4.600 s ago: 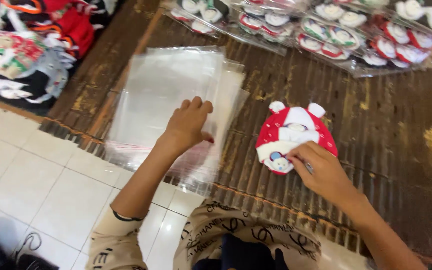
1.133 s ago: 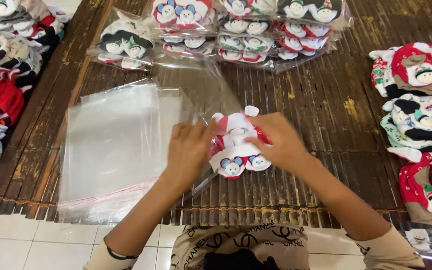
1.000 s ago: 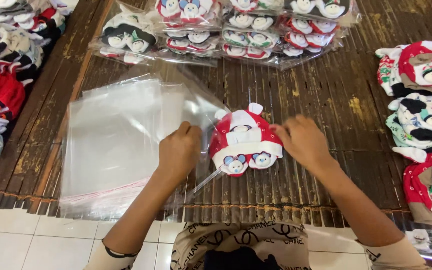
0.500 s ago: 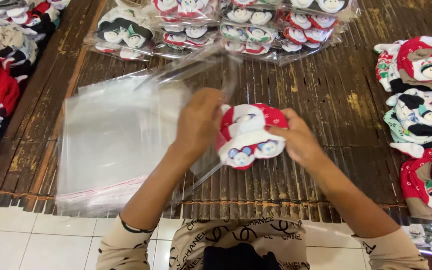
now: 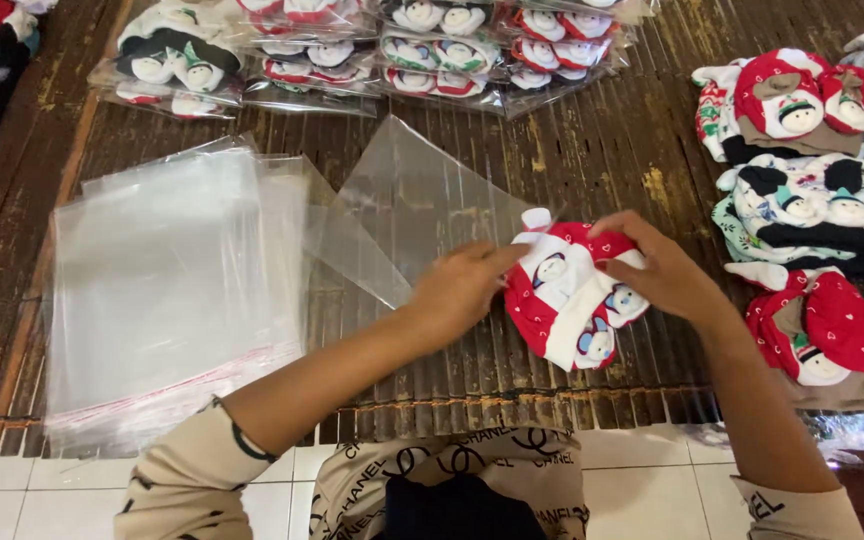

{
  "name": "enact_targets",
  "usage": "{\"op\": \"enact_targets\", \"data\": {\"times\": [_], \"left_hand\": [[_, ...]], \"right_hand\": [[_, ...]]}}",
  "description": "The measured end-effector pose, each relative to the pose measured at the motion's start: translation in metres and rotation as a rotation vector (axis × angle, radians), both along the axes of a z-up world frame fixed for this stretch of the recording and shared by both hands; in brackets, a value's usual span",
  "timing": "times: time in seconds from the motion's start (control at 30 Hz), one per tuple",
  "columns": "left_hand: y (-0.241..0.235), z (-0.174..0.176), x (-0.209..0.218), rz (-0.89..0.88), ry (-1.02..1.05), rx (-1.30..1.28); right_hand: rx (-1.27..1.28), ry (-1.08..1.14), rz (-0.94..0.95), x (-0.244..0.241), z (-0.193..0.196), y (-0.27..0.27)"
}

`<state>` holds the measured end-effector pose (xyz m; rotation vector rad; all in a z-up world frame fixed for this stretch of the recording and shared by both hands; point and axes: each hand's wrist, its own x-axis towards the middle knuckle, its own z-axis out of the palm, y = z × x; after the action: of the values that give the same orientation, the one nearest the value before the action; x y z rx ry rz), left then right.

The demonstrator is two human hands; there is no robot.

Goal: Packaging small fabric items into plastic bags using a plastic sheet as an insert

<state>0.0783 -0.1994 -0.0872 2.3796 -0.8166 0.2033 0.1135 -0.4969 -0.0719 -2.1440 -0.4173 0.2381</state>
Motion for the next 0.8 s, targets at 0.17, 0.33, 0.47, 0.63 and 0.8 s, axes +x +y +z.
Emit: {"op": "enact_targets", "data": {"times": [0.17,0.33,0.47,0.63,0.8], "left_hand": [[-0.037,-0.018,-0.014,-0.132,-0.040,0.162],[-0.043,-0.027,-0.006,-0.155,0.190,0.296],[-0.041,-0.020,-0.007,-0.127,0.203,0.298],[-0.025,0.007,-0.020,-0.115,0.104,0.194],[0.002,-0.029,0.000,0.167,-0.558,0.405]], "right_hand": [[-0.308,-0.319,0.030,-0.005,-0.029,-0.006],[-0.642,-0.272,0.158,-0.054,0.034,0.031],[-0.949,-0.185,0.149,-0.085,0.021,0.056],[-0.841,-0.375,-0.005,-0.093,-0.008,0.053],[-0.479,-0.382,-0.030,-0.073,-0.024,0.022]]}}
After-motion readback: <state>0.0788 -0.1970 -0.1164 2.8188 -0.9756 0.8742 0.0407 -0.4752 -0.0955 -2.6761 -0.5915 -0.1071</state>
